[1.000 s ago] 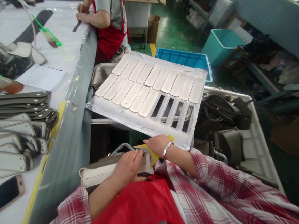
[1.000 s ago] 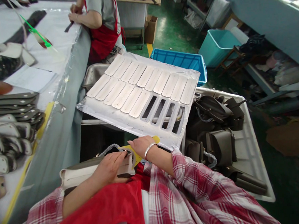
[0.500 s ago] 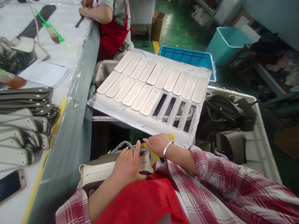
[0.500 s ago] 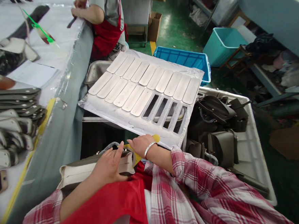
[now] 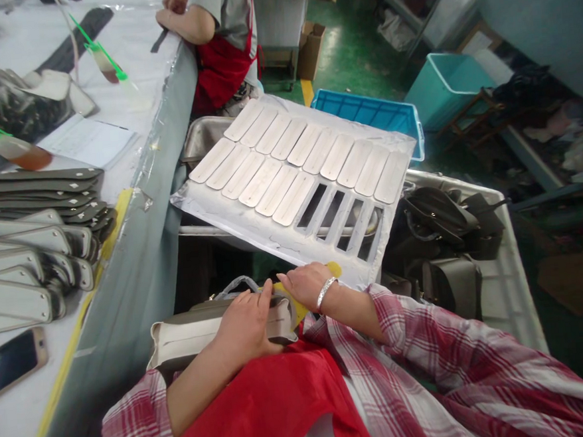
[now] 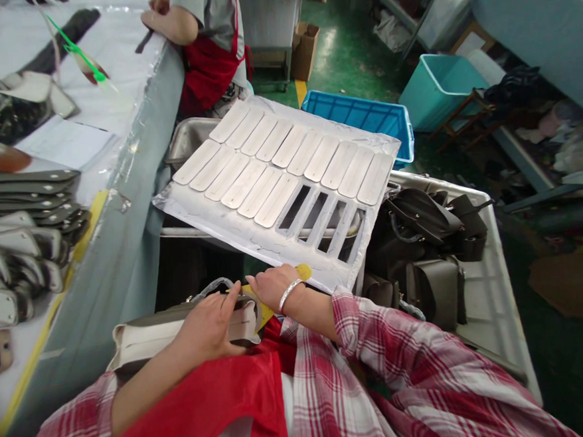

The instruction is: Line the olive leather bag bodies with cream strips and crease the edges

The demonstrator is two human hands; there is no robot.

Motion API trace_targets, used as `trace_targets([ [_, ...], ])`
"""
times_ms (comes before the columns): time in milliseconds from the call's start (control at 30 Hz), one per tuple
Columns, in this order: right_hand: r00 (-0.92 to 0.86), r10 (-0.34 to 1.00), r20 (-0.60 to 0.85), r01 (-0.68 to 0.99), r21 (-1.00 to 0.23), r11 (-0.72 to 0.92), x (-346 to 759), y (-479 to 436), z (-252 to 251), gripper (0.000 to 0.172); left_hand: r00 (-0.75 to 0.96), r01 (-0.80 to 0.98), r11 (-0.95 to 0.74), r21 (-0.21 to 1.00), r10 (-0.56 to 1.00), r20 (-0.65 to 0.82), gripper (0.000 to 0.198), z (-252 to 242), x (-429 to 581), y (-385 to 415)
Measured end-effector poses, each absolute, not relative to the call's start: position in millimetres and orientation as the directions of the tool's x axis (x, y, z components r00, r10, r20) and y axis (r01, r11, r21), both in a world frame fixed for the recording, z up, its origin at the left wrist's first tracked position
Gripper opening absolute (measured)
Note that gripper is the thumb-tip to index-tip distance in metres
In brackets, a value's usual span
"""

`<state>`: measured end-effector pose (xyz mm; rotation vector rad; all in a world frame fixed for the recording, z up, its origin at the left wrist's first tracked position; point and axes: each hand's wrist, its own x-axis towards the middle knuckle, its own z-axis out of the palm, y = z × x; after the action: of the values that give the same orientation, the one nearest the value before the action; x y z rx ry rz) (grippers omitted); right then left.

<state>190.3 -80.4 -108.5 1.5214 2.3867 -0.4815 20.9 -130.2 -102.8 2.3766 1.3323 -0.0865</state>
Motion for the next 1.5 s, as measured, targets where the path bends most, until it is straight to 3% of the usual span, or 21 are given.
trace_targets([
  [367,-0.383,0.859,-0.34,0.924,-0.148,0.354,189,-91,-107,0.062,0.554,0.825,-0.471,0.311,0.783,-0.282,0.109,-103,18,-134],
  [800,-0.42,0.825,-0.378,0.906,-0.119,0.406,185,-86,-102,0.062,0.56,0.814,-0.486,0.317,0.803,-0.207,0.101,-107,15,-137],
  [1033,-0.365,0.856,-0.367,0.931,-0.143,0.336,187,-96,-102,0.061,0.567,0.812,-0.497,0.306,0.797,-0.209,0.104,-106,15,-139],
  [1333,-0.462,0.814,-0.352,0.887,-0.154,0.436,185,-88,-103,0.059,0.544,0.82,-0.484,0.308,0.826,-0.151,0.099,-108,15,-142],
  [1500,-0.437,0.824,-0.362,0.899,-0.142,0.415,187,-92,-103,0.061,0.55,0.809,-0.49,0.323,0.825,-0.127,0.094,-107,15,-145],
])
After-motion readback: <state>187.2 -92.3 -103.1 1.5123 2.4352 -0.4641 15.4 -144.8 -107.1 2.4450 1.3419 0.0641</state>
